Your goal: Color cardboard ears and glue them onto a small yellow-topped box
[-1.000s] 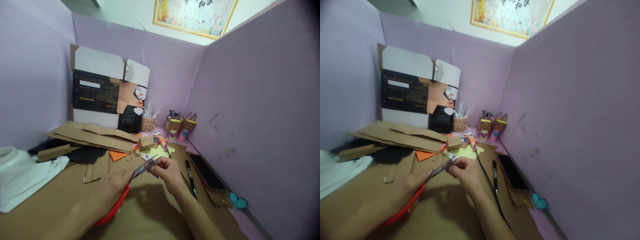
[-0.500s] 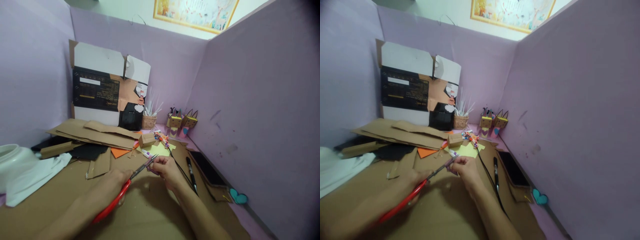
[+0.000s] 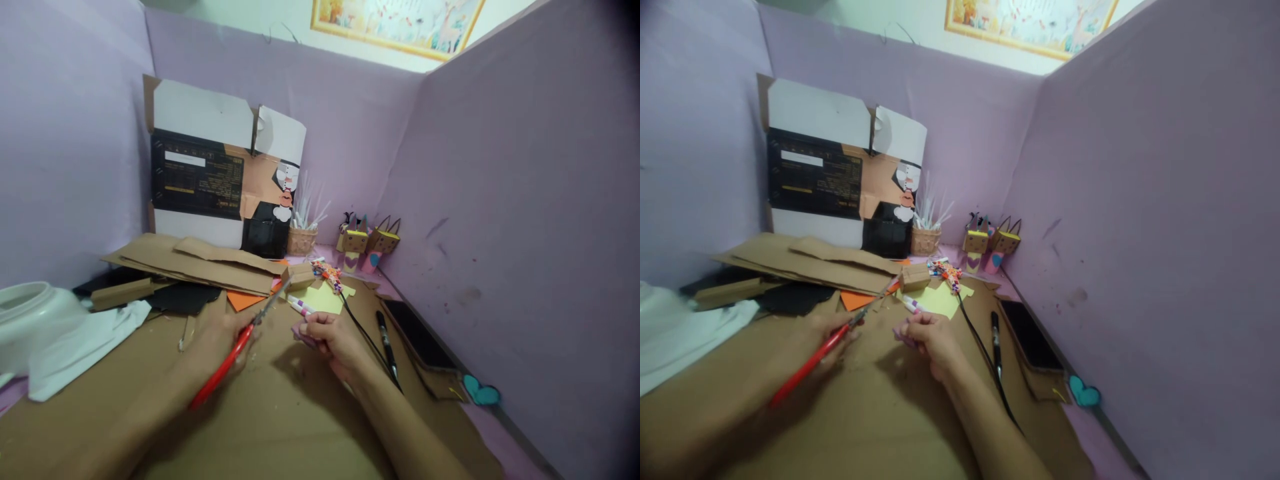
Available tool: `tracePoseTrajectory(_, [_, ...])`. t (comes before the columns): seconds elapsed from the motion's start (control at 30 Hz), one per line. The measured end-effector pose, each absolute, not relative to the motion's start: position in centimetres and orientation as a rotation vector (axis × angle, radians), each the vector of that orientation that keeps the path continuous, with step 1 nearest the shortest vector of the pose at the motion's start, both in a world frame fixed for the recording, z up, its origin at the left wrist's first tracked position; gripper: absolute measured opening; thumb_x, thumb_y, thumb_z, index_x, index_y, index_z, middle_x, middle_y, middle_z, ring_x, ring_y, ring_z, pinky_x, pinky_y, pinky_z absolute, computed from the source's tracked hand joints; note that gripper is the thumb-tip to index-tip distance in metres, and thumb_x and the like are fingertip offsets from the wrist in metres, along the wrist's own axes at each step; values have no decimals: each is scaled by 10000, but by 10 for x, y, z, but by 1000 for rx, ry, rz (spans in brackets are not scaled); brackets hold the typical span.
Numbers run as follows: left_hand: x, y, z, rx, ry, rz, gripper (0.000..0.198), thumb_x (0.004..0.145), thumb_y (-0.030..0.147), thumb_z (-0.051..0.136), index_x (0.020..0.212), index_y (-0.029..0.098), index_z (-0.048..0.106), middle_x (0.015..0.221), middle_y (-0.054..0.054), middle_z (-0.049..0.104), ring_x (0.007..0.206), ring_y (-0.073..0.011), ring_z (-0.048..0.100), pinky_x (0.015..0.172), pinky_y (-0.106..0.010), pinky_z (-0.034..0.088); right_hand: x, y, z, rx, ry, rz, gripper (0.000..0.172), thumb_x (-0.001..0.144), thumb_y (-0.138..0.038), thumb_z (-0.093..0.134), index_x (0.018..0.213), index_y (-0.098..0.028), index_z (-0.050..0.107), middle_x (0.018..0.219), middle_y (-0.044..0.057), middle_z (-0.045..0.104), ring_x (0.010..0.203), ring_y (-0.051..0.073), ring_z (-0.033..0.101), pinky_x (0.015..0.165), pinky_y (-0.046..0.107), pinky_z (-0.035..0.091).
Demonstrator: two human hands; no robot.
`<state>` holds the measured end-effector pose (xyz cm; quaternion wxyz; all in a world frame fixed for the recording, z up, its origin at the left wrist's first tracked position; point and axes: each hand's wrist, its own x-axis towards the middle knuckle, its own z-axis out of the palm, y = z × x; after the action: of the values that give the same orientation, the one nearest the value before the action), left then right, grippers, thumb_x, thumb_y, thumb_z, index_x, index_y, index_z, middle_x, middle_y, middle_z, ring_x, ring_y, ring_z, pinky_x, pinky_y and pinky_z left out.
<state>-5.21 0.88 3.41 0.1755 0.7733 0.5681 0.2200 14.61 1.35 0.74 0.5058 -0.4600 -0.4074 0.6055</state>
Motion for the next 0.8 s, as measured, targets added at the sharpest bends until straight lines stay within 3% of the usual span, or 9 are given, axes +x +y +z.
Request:
tracePoseTrajectory(0.17, [-57, 14, 34, 2233, 1577, 733, 268, 797, 365, 419, 943, 204, 576, 651, -1, 588, 597, -152, 544, 563, -233, 383, 142, 10, 8, -1068, -951, 1538, 187, 494, -214, 714, 596, -137, 577, 440, -66, 512, 336, 9, 267, 340, 164, 104])
tracePoseTrajectory(0.3, [-58, 13, 37, 2296, 1662, 585, 200, 798, 299, 409, 897, 226, 566, 750, -23, 626, 697, -178, 580, 595, -238, 385, 135, 7, 3, -1172, -1115, 1494, 176, 481, -213, 738, 584, -126, 626, 529, -7, 622, 436, 62, 479, 433, 180, 342])
tracePoseTrajectory(0.37, [-59, 14, 38, 2304, 1789, 470, 198, 794, 294, 408, 873, 218, 573, 768, -46, 640, 706, -202, 589, 574, -249, 369, 132, 8, -2, -1234, -1214, 1453, 167, 474, -213, 741, 585, -124, 653, 527, 4, 638, 460, 89, 513, 478, 215, 387])
tracePoseTrajectory(0.63, [-57, 17, 40, 2206, 1788, 523, 253, 779, 309, 442, 937, 216, 616, 822, -53, 679, 756, -205, 615, 614, -240, 391, 129, 15, -9, -1276, -1204, 1452, 223, 467, -228, 768, 631, -126, 655, 570, 13, 663, 486, 104, 551, 490, 220, 402])
tracePoseTrajectory(0.8, [-60, 19, 38, 2162, 1815, 562, 297, 776, 319, 443, 994, 223, 620, 830, -59, 681, 752, -210, 616, 599, -244, 390, 139, 17, -9, -1479, -1377, 1130, 254, 563, -291, 735, 753, -126, 705, 489, -10, 588, 431, 110, 481, 443, 237, 359])
